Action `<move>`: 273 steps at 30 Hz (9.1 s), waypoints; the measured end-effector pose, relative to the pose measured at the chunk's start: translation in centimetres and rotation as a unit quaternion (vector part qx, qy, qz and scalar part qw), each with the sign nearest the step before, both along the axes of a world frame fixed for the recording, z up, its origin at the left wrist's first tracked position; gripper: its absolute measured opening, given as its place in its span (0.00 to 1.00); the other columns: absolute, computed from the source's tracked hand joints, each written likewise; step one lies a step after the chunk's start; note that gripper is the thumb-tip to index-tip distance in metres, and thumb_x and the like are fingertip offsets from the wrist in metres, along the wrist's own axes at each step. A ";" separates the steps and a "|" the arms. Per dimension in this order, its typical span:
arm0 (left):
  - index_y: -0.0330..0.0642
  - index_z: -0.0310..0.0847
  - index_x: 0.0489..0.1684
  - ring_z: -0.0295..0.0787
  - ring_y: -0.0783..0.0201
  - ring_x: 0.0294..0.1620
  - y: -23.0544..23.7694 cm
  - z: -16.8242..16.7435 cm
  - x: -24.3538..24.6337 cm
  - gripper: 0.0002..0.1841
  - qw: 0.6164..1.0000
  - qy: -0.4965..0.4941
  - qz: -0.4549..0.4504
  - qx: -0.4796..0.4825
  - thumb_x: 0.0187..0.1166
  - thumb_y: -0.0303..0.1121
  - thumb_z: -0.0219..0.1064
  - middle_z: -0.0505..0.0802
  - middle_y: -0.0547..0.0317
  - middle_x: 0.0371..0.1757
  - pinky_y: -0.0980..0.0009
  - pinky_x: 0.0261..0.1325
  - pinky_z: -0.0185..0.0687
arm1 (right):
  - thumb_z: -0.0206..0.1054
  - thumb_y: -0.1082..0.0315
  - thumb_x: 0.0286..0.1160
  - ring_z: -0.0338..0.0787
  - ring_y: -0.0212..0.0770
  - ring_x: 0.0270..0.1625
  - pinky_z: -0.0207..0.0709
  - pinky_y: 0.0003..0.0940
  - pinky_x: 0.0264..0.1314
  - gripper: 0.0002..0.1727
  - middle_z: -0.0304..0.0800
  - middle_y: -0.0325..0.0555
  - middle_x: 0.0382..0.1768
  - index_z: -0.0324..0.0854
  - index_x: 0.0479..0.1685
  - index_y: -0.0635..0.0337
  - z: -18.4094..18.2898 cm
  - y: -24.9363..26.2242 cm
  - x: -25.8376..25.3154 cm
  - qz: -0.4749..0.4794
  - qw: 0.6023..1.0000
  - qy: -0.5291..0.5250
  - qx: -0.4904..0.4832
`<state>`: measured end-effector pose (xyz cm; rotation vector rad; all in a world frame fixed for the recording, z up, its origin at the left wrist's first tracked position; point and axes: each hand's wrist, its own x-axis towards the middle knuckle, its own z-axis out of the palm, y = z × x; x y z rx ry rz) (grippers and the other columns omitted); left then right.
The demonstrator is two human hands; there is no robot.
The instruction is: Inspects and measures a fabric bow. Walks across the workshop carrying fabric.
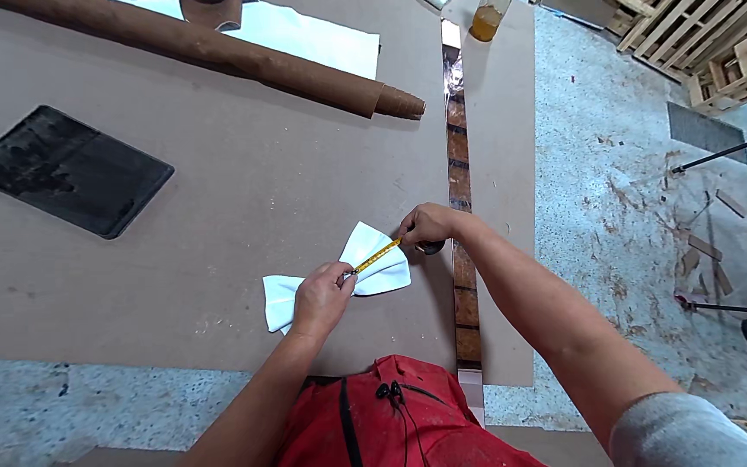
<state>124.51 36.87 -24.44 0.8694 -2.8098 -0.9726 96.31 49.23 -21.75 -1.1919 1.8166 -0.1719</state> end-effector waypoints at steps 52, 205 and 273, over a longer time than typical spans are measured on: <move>0.55 0.71 0.83 0.89 0.58 0.65 -12.6 20.0 16.0 0.44 0.983 0.037 0.108 0.145 0.70 0.72 0.66 0.89 0.60 0.70 0.50 0.62 0.88 | 0.80 0.47 0.64 0.77 0.45 0.81 0.37 0.74 0.94 0.32 0.91 0.35 0.57 0.83 0.71 0.44 13.7 -2.7 24.4 0.027 0.865 0.291 -0.407; 0.43 0.93 0.41 0.91 0.51 0.47 -14.6 2.0 3.3 0.11 0.959 -0.117 0.189 0.178 0.68 0.36 0.83 0.95 0.50 0.42 0.41 0.53 0.84 | 0.69 0.54 0.74 0.88 0.38 0.47 0.81 0.47 0.50 0.11 0.90 0.37 0.44 0.90 0.50 0.42 1.3 8.2 12.9 -0.239 0.968 0.069 -0.031; 0.41 0.93 0.40 0.90 0.49 0.46 -3.7 -1.7 -0.4 0.16 0.945 0.107 -0.252 -0.180 0.86 0.42 0.62 0.95 0.52 0.40 0.49 0.50 0.81 | 0.69 0.56 0.74 0.88 0.48 0.55 0.80 0.56 0.58 0.13 0.90 0.47 0.49 0.91 0.53 0.47 0.7 12.6 9.3 -0.242 0.966 0.092 0.016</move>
